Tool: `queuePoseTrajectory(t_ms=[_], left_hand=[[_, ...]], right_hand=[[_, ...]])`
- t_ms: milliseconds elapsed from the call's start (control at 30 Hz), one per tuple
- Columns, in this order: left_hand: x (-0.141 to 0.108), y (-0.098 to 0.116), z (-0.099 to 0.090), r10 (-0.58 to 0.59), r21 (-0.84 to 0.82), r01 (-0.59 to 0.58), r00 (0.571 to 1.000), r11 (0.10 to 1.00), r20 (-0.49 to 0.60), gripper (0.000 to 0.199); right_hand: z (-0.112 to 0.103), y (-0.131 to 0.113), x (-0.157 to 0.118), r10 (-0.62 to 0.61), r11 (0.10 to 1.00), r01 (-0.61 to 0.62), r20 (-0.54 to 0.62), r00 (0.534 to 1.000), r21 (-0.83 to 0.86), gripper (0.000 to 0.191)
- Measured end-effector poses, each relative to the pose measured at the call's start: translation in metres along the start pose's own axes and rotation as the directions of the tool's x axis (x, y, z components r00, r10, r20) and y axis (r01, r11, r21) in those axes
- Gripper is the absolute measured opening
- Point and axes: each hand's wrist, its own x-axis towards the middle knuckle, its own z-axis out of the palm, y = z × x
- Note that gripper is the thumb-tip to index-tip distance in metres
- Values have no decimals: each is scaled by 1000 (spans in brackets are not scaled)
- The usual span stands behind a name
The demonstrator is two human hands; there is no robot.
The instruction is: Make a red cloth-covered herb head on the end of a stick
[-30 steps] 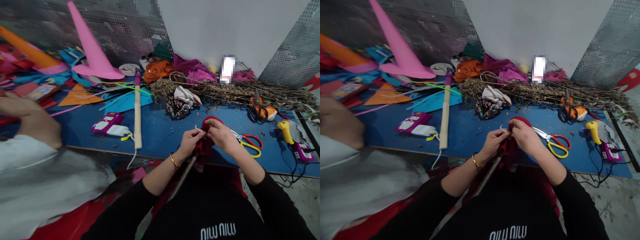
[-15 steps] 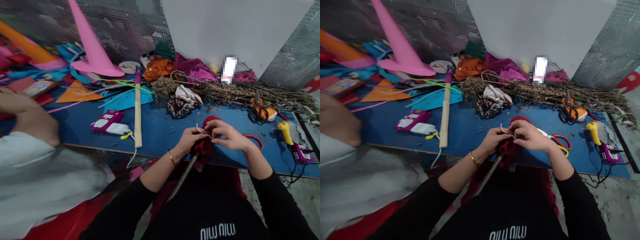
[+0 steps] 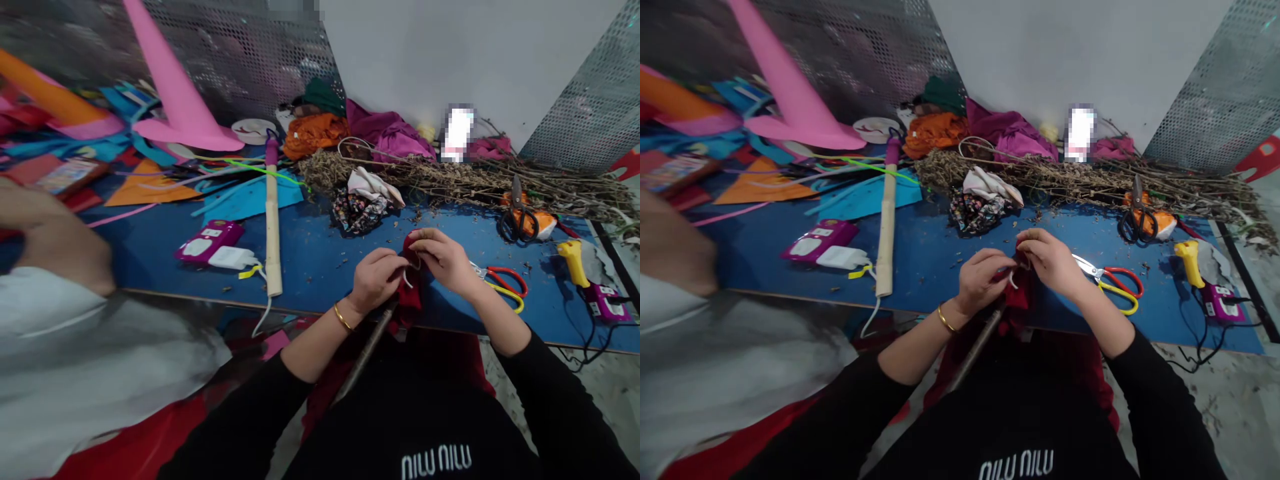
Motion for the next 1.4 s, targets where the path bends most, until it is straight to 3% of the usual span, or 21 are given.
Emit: queuePoseTrajectory(t_ms=[133,333,500,700,933,1033,1133,1233,1300,1400], left_hand=[[-3,1,2,155,128,-150,987,980,-31,17],[-4,2,5,178,167,-163,981,972,-81,20],[-2,5,3,121,135,-103,984,985,-129,18],[1,4,1,8,-8,-9,997,1000,-72,14],[7,1,6,-186,-237,169,981,957,-51,7],[7,1,8,-294,-319,272,955,908,-24,7],[7,1,8,-443,-397,427,895,813,55,11],[8,1,9,-545,-487,535,827,690,136,14],[8,-1,9,-568,-538,563,804,628,178,15],[5,-6,8,-650,-493,660,726,567,226,15]], right_hand=[[11,1,1,-36,990,42,44,998,-137,23],[12,1,0,-86,961,123,155,984,-248,25],[3,-12,1,-96,969,132,170,981,-211,16],[-15,-24,5,-61,996,77,274,960,-48,11],[-18,-16,4,0,977,-41,193,981,210,18],[-17,-15,3,32,951,-89,194,981,295,20],[-17,-15,4,38,946,-126,283,958,298,19],[-16,-14,7,59,966,-136,325,944,219,18],[-16,-14,8,74,980,-128,312,947,155,18],[-16,-14,7,51,997,-68,311,949,44,18]])
